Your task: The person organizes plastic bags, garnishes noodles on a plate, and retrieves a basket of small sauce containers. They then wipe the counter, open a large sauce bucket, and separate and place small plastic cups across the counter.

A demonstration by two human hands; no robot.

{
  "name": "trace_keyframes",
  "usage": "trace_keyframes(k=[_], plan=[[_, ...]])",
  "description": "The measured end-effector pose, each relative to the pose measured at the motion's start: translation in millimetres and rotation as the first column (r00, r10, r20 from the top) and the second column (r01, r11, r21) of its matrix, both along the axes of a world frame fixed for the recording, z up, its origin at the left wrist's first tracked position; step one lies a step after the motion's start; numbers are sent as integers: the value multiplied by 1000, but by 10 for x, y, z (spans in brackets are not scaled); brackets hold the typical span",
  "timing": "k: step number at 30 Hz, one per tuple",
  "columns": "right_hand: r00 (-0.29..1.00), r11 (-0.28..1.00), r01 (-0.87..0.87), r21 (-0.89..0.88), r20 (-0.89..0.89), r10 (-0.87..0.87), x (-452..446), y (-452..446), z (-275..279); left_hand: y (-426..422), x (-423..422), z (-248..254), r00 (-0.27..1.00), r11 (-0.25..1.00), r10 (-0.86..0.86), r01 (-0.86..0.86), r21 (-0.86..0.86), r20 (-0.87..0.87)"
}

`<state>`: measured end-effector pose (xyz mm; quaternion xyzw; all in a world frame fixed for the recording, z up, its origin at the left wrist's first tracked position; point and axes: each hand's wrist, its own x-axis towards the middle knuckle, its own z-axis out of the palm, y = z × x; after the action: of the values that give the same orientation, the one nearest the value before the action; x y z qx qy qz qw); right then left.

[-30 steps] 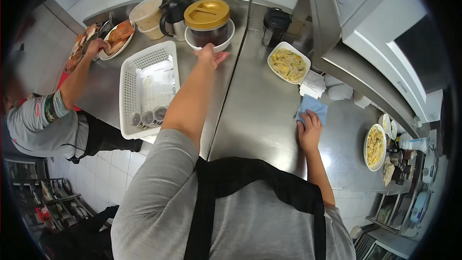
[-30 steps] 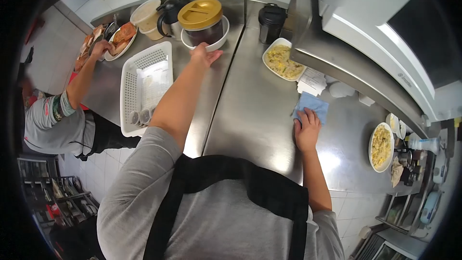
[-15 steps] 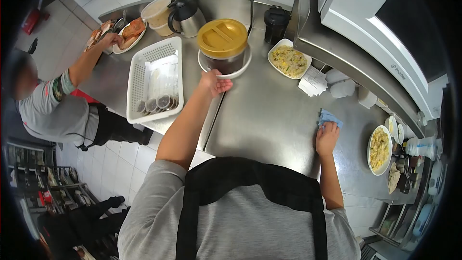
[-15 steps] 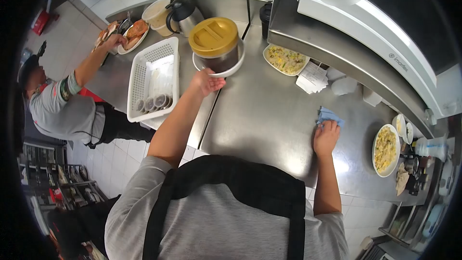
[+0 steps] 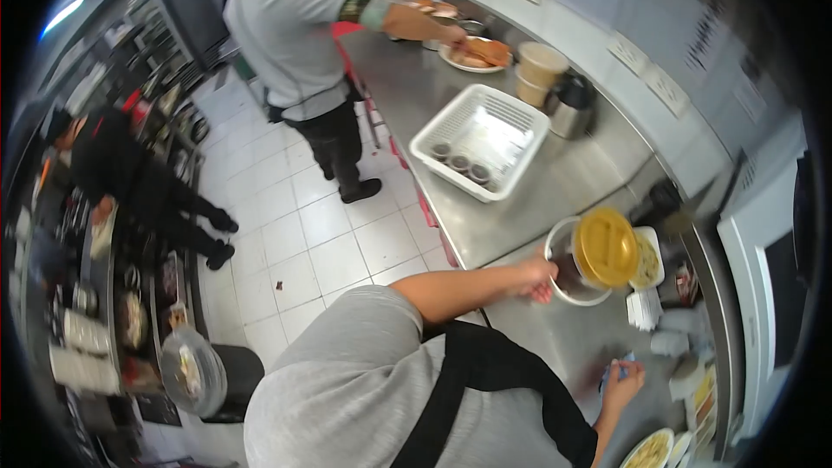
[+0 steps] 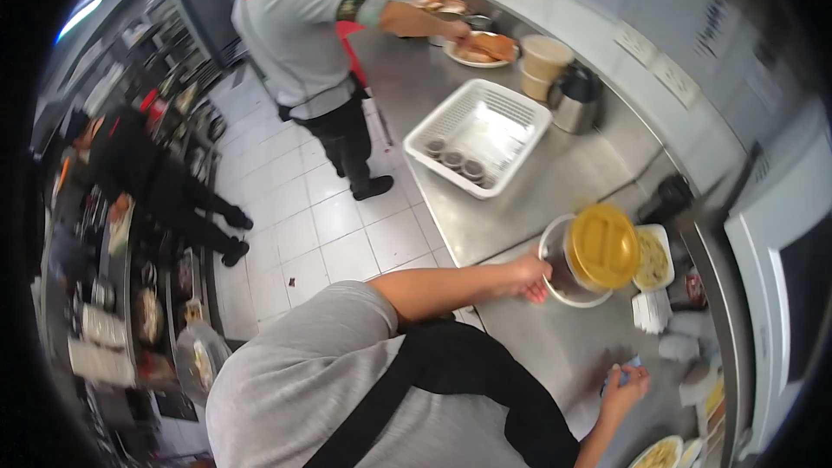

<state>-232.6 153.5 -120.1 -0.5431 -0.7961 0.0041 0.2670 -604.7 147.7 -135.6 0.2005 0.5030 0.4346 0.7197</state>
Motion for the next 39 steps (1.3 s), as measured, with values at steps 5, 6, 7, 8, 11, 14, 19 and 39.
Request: trace_keyframes(k=[5, 6, 7, 8, 11, 14, 19, 39], plan=[[715, 844, -440, -305, -688, 124, -693, 102, 933, -135, 47, 192, 987, 1000, -6, 3, -16, -160], [623, 780, -528, -337, -777, 87, -917, 44, 1161, -55, -16, 72, 980, 993, -118, 113, -36, -159], [504, 663, -661, -350, -862, 48, -1078, 23, 1326, 60, -68, -32, 958, 970, -242, 236, -58, -150], [381, 546, -769, -331, -924, -23, -1197, 24, 1459, 81, -105, 3, 947, 959, -285, 282, -38, -145], [354, 462, -797, -389, -921, -164, -1436, 124, 1629, 52, -250, 9, 915, 920, -377, 387, 52, -146], [318, 431, -796, -425, -899, -301, -1451, 263, 1657, -214, -347, 291, 899, 910, -150, 288, 297, -412], [347, 473, -652, -592, -788, -508, -1561, 370, 1603, -326, -148, 455, 511, 567, 521, 392, 725, -684], [990, 979, -66, -194, 106, 88, -2236, 520, 1539, 382, -163, 497, 583, 482, 297, 592, 646, -756]])
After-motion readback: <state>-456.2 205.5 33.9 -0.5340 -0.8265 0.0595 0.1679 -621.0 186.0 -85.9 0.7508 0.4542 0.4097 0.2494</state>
